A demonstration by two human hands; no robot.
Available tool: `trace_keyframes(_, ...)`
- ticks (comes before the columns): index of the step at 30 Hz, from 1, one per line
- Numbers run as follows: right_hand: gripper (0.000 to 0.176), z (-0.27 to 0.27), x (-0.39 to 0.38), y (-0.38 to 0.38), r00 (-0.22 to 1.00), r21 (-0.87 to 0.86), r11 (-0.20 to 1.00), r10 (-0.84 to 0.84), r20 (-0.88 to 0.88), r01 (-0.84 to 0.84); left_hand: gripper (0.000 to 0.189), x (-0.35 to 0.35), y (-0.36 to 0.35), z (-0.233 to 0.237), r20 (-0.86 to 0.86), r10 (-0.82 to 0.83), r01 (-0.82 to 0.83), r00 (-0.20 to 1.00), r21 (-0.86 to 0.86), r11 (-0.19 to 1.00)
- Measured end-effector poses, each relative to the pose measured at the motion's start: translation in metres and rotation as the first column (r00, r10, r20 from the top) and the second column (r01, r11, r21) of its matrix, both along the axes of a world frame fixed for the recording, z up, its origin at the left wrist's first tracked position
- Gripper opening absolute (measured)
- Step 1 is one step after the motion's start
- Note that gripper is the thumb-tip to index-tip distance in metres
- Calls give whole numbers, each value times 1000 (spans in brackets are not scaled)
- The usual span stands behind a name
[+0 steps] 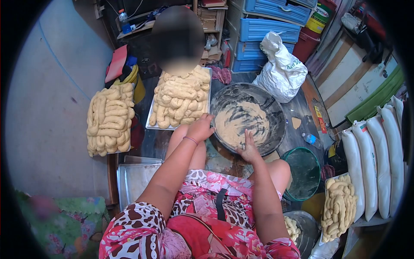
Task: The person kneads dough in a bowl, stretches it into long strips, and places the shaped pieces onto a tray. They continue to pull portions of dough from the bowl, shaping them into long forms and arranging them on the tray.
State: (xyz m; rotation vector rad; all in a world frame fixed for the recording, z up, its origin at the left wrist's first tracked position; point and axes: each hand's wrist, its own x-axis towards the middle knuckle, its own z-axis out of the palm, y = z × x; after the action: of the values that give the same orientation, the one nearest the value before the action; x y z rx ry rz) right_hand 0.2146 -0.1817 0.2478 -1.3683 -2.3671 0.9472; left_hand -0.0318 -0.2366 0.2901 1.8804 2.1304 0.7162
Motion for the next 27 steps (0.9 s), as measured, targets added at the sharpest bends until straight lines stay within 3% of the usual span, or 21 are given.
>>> trace_keyframes(3,97,-7,3,3,998,-2,1000,23,-57,-23,47,1,-1,3,0,-7,7,1000,-23,1000)
trace_keyframes(5,96,-11,5,6,989,-99,987,116,-93,-125,46,1,-2,5,-2,-11,11,1000,-41,999)
trace_keyframes(8,93,-18,6,5,985,-77,982,169,-47,-172,44,2,-2,7,-9,-10,10,1000,-50,999)
trace_keyframes(19,82,-13,8,2,978,-139,968,209,-11,-209,36,6,-6,20,-38,-51,43,998,-205,978)
trace_keyframes(23,78,-2,7,0,969,-244,946,236,67,-213,35,4,-5,10,-39,-67,59,997,-174,983)
trace_keyframes(27,78,-8,8,1,968,-226,949,240,73,-218,35,5,-5,10,-31,-73,67,997,-182,981)
